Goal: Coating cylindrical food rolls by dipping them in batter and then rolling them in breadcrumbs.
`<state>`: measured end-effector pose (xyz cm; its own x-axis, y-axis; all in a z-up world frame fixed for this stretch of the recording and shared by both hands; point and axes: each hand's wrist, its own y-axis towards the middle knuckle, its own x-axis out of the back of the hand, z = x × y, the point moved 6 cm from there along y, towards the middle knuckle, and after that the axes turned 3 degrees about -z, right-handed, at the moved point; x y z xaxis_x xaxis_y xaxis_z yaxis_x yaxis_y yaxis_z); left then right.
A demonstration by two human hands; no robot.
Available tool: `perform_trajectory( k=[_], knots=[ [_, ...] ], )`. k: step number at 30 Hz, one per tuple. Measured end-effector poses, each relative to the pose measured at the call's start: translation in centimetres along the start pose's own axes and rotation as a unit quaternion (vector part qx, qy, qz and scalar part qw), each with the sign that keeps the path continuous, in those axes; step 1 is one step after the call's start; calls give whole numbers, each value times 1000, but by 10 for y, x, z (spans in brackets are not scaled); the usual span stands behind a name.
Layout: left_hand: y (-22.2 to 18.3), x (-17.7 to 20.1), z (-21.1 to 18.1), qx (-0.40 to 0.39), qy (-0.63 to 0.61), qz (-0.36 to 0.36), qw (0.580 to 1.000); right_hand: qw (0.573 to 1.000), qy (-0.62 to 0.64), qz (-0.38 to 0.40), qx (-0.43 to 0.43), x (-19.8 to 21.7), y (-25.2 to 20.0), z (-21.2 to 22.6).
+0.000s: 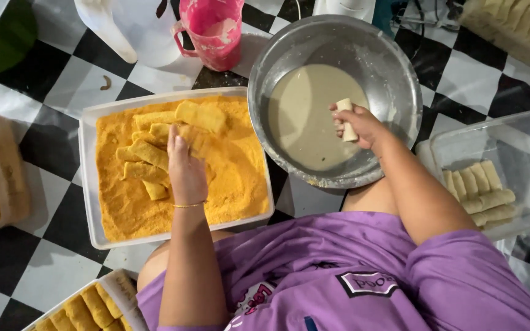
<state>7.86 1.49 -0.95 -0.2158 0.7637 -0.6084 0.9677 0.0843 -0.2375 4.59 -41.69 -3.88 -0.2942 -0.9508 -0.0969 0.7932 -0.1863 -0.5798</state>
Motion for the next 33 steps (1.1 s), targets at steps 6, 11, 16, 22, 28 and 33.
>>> perform_trajectory(
  k=[6, 11, 16, 22, 28, 33],
  knots=[
    [-9, -15, 18, -185, 413, 67, 889, 999, 30, -26, -9, -9, -19, 15],
    [-11, 3, 54, -83, 742, 108, 657, 997, -21, -21, 66, -4, -15, 14],
    [4, 57, 99, 95, 829, 103, 542, 992, -17, 42, 117, -83, -74, 43],
    [-23, 23, 60, 138, 677, 111, 715, 822, -434, 181, 320, -190, -109, 9],
    [-57, -21, 30, 177, 538, 108, 817, 837, -400, 78, 366, -168, -108, 44],
    [-17, 27, 83, -5, 729, 68, 681, 901, -219, -75, 367, 14, -87, 101]
  ],
)
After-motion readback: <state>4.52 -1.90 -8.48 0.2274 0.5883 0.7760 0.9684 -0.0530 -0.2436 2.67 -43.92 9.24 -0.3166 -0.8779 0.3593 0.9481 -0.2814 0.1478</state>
